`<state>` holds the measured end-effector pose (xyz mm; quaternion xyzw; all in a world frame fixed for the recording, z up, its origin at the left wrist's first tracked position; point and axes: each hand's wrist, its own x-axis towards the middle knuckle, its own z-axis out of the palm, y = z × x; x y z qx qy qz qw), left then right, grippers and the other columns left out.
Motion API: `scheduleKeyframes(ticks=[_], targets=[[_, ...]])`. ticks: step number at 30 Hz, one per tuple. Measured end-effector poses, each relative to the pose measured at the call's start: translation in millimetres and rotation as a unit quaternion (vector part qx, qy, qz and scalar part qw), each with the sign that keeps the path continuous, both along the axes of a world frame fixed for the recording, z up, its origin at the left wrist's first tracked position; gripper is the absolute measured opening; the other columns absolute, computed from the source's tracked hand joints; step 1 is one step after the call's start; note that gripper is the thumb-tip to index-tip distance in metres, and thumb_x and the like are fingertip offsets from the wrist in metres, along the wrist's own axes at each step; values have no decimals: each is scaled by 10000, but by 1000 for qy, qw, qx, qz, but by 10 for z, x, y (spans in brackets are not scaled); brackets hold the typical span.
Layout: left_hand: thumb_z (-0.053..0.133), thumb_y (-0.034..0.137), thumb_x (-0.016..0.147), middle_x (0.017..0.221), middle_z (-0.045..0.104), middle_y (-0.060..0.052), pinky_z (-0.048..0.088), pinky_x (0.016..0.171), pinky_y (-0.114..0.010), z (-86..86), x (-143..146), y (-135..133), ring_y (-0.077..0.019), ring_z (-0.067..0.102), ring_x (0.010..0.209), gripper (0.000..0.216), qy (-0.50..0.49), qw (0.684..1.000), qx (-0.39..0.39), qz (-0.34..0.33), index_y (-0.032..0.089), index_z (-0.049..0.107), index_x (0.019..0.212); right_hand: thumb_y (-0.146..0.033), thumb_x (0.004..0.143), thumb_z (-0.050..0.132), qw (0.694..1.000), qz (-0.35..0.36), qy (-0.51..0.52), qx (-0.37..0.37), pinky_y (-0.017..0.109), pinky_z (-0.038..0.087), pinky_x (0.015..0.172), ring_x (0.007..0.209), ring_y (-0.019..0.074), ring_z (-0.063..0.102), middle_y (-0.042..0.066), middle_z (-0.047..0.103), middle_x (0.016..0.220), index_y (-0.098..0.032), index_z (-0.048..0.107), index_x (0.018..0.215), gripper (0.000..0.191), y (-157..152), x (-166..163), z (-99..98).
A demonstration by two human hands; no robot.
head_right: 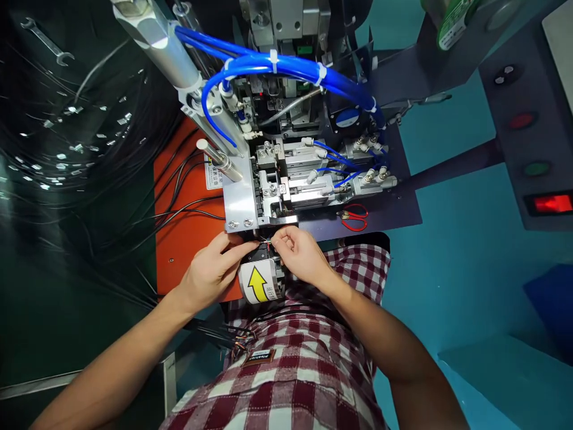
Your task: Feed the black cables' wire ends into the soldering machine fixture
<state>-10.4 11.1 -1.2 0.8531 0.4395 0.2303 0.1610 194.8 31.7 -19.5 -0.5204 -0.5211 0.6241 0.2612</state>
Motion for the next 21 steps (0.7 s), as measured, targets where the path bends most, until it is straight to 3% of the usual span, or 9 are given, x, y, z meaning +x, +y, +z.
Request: scheduleKeyframes(ticks=[6,14,21], targets=[[403,127,936,928,603,-104,552,694,-271,-11,3,-5,-171,618,836,290,3,1000,6,-4,149,637,1105,-314,872,533,1000,-11,-9,0,226,392,468,480,103,488,-45,516,572,-180,567,801,155,-8,-13,-10],[391,126,929,912,595,-106,547,668,-274,-45,5,-21,-176,608,815,324,16,1000,9,1,157,643,1130,-293,871,520,995,-9,-78,54,229,410,507,537,112,499,-19,554,627,-179,582,789,153,-18,-21,45],[370,116,930,864,569,-90,512,626,-257,-9,25,-21,-162,576,768,320,52,998,18,-4,145,636,1105,-283,884,517,982,-1,-159,105,231,352,501,541,111,481,-14,570,620,-182,581,757,175,-23,-51,146]])
